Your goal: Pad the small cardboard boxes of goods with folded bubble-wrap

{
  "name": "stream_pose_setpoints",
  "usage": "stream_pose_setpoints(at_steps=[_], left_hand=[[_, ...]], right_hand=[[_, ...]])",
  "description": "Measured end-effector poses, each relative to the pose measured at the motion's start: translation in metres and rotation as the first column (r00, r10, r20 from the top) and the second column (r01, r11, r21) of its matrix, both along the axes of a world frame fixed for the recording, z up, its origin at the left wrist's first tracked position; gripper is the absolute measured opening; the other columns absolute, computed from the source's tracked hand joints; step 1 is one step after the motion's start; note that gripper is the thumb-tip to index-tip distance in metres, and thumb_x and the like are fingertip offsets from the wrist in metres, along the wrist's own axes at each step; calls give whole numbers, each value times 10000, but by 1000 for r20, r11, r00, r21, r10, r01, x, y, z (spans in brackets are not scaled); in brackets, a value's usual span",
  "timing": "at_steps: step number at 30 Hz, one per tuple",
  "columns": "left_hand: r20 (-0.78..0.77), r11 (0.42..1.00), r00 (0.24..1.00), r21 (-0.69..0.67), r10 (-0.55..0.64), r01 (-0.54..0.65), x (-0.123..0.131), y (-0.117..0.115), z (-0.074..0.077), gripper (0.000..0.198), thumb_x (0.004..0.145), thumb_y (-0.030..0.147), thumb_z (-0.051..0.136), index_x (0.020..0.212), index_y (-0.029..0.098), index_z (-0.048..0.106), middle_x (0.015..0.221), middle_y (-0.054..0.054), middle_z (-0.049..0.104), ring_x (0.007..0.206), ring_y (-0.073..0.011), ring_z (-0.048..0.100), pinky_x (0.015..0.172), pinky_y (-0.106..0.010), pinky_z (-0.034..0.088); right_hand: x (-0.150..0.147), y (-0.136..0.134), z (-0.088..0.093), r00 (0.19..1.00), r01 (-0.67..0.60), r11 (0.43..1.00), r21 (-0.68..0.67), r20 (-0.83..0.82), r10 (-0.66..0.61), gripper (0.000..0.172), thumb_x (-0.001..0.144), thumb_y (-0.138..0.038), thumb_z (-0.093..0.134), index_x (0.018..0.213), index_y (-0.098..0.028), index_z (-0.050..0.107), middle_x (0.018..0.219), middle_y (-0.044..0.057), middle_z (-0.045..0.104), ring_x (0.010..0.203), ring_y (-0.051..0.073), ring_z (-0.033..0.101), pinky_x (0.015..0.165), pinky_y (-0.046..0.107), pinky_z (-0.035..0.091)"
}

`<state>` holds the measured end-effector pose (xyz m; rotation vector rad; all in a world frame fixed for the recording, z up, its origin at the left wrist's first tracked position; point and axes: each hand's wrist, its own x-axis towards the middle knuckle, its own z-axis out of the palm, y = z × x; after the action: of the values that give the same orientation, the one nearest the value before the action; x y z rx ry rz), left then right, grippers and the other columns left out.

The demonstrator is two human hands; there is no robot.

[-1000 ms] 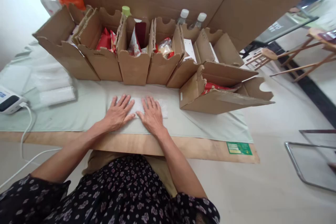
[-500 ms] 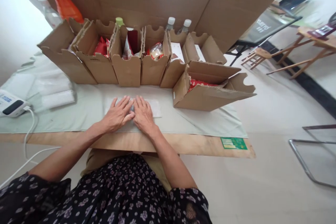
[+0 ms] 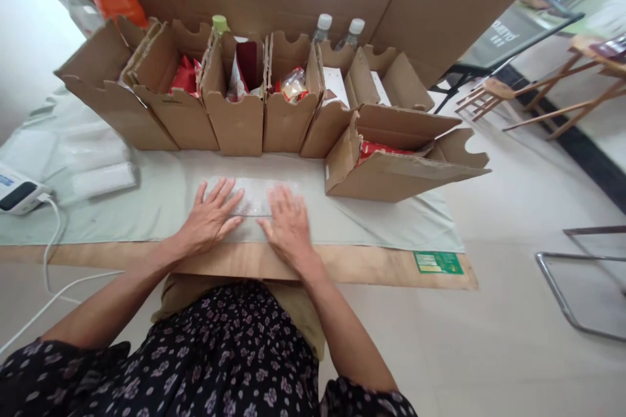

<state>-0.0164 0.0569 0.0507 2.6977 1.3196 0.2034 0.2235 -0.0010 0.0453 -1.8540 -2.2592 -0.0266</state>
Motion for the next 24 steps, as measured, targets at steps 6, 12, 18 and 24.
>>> stream_pose_setpoints(at_steps=[6,12,18,24], left_hand=[[-56,995,998,-100,-37,31,-28,-1,-4,530,1058,391,426,1562,228,450,1693,-127,357,1591,-350,271,1258,-664,189],[59,997,996,47,64,-67,-50,-14,-1,532,966,314,558,1477,168,542,1607,-191,479,1516,-384,403,1225,-637,295],[103,996,994,77,44,-52,-41,-11,-2,377,907,214,585,1271,216,683,1420,-162,664,1381,-381,562,1179,-659,355],[121,984,990,172,-73,52,-30,-12,-6,360,888,256,645,1241,220,706,1408,-171,667,1368,-406,564,1160,-713,356]], right_hand=[[39,-23,-14,997,70,995,-67,44,-67,542,1065,-397,385,1518,-123,503,1602,163,492,1482,300,450,1195,507,324],[73,-45,1,996,87,994,58,29,-89,491,996,-280,512,1468,-149,555,1546,179,553,1417,312,511,1116,480,407],[35,4,4,997,-63,996,71,-41,66,333,945,-86,495,1120,-193,758,1445,144,652,1376,301,558,1076,484,431],[24,-32,36,945,-98,936,338,-262,194,191,1004,-169,530,1021,-219,714,1181,90,777,1173,242,686,997,444,494]])
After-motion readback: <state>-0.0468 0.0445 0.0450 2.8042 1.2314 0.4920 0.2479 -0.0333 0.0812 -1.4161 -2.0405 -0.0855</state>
